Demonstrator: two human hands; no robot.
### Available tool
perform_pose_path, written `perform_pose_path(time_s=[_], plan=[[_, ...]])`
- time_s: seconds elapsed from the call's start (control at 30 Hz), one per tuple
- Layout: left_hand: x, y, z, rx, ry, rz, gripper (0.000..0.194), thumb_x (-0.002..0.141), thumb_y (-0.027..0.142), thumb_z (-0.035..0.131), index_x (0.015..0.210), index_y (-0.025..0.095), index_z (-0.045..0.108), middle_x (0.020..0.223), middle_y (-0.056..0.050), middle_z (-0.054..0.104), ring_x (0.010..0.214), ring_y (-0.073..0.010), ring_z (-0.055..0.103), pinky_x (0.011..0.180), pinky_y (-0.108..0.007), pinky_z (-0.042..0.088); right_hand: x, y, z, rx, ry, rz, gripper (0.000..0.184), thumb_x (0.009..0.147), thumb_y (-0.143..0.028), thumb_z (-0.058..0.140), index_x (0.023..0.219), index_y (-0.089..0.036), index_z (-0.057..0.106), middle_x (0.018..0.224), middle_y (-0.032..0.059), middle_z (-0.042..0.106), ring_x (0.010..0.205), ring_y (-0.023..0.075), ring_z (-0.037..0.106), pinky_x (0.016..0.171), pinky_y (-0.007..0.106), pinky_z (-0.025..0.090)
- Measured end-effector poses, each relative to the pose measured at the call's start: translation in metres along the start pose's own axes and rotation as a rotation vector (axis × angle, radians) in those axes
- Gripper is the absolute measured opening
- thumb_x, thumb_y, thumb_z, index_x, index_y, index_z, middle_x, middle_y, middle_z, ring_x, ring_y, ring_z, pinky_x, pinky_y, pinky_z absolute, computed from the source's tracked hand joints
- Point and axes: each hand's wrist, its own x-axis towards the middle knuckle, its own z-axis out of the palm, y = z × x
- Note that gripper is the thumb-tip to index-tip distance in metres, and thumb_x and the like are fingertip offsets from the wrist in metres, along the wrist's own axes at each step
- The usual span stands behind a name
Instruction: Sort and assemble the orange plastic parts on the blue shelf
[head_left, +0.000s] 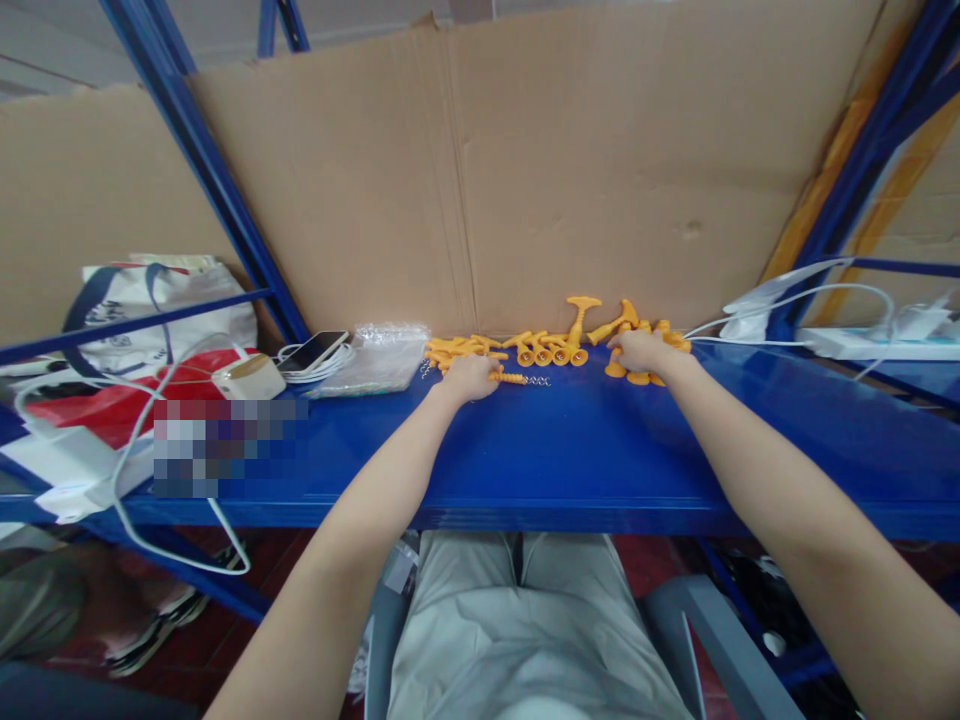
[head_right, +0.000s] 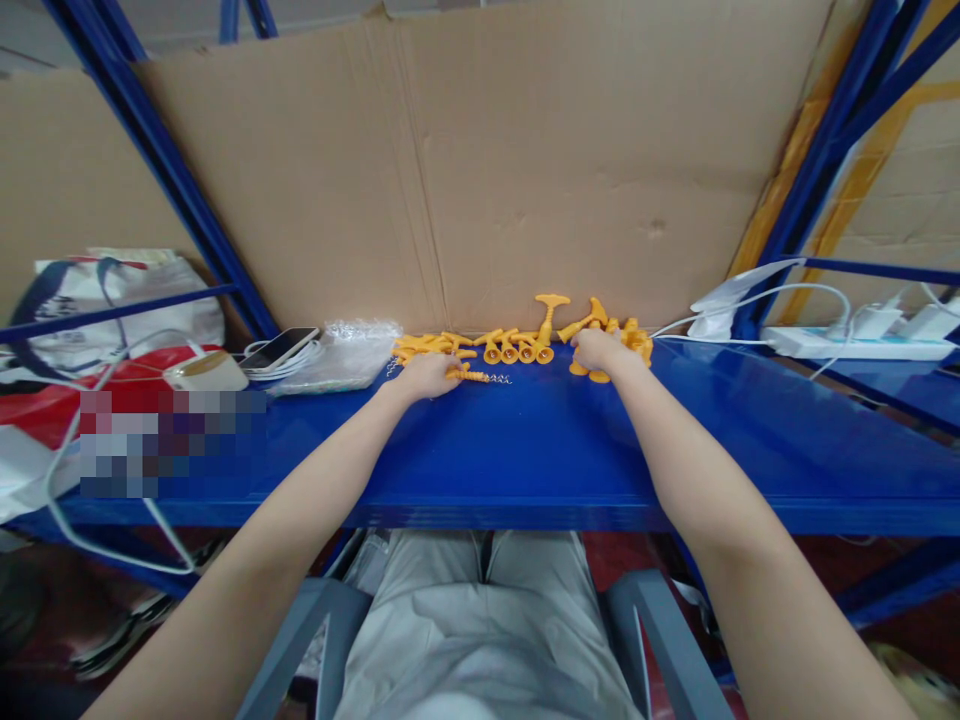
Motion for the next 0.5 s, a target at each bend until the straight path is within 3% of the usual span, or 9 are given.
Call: perform_pose_path(time_s=[0.2,0.4,0.5], plan=[[0.000,0.005,-0.002,-0.031,-0.020,0.023,0.035,0.092,0.025,0.053,0.120,0.022,0.074,0.118,-0.009,0.076,0.115,-0.0273,0.069,0.097,-0.035,0.053,-0.009,-0.032,-0.012,0.249,-0.179,-0.124,0.034,0.083,-0.020,0.070,0.115,-0.022,0.078,0.113,0.0109,0.078,0.100,0.0292,0.073,0.094,0.043,0.055],[-0.001,0.009,-0.003,-0.096,0.043,-0.023,0.035,0.091,0.026,0.054,0.119,0.021,0.074,0.118,-0.008,0.076,0.114,-0.0266,0.069,0.100,-0.035,0.053,-0.018,-0.058,-0.010,0.372,-0.332,-0.235,0.014,0.078,-0.028,0.074,0.087,-0.018,0.077,0.082,0.0036,0.077,0.077,0.0214,0.071,0.076,0.031,0.056],[-0.001,0.009,-0.003,-0.113,0.087,-0.029,0.040,0.090,0.024,0.055,0.127,0.021,0.070,0.122,-0.009,0.074,0.117,-0.0270,0.068,0.102,-0.036,0.052,-0.022,-0.069,-0.008,0.296,-0.297,-0.244,0.009,0.080,-0.024,0.070,0.085,-0.018,0.074,0.078,0.0018,0.074,0.074,0.0192,0.069,0.070,0.028,0.053]])
